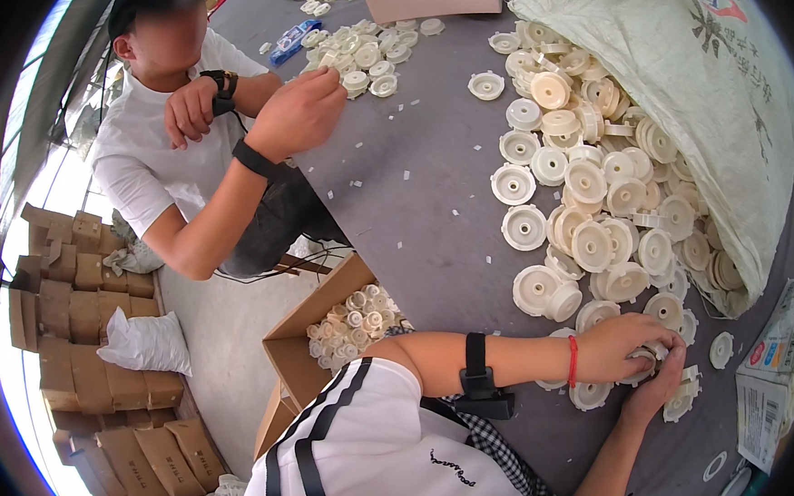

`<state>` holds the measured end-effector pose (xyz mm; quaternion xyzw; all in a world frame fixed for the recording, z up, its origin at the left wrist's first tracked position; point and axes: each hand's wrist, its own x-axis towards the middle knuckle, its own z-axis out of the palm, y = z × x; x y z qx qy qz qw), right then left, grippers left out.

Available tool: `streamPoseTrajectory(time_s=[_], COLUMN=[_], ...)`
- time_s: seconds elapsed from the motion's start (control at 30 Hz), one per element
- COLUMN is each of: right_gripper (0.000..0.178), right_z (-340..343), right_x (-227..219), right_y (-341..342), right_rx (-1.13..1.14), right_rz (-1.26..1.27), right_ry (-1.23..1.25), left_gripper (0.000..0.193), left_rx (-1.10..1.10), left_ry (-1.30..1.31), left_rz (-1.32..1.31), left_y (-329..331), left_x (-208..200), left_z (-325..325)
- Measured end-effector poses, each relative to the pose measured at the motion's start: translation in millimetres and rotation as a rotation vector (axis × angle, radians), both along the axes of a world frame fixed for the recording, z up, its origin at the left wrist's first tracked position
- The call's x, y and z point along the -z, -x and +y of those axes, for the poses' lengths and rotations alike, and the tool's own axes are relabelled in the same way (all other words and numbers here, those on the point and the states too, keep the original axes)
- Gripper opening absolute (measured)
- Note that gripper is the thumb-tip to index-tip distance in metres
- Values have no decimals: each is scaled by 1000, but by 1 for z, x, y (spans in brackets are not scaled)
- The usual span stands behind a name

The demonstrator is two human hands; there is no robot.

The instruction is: The recorder assembles and sorts white circular plastic components at a workshop table.

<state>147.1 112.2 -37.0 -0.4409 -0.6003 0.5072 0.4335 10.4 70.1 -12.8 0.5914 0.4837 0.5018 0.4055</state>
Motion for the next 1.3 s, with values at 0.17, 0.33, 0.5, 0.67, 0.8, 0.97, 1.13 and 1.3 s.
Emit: streamPoseTrajectory(time_s=[0.17,0.33,0.5,0.67,0.8,0.97,1.13,1.3], right_gripper=[40,42,42,39,33,28,27,28], right_z=[1,-2,-4,-4,-5,-9,0,-7], right_x=[2,-3,-8,-8,-12,-15,-3,-21], right_y=[-6,0,4,3,-1,15,11,-9], right_rx=[-55,-2,-18,-19,88,81,36,134], right_rz=[67,88,86,93,66,126,316,431], right_ry=[63,105,84,61,56,161,206,15], left_gripper=[40,32,29,28,26,25,21,21], left_rx=[-32,-32,-57,-79,-113,-156,-121,-134], left_ry=[-3,22,26,12,-52,54,177,223], left_rz=[-21,-50,-37,-26,-85,-95,-276,-382], left_y=[-1,-1,-1,-4,-12,8,9,3], left_x=[3,1,1,1,9,4,9,11], left_z=[-1,-1,-3,-3,3,-1,4,14])
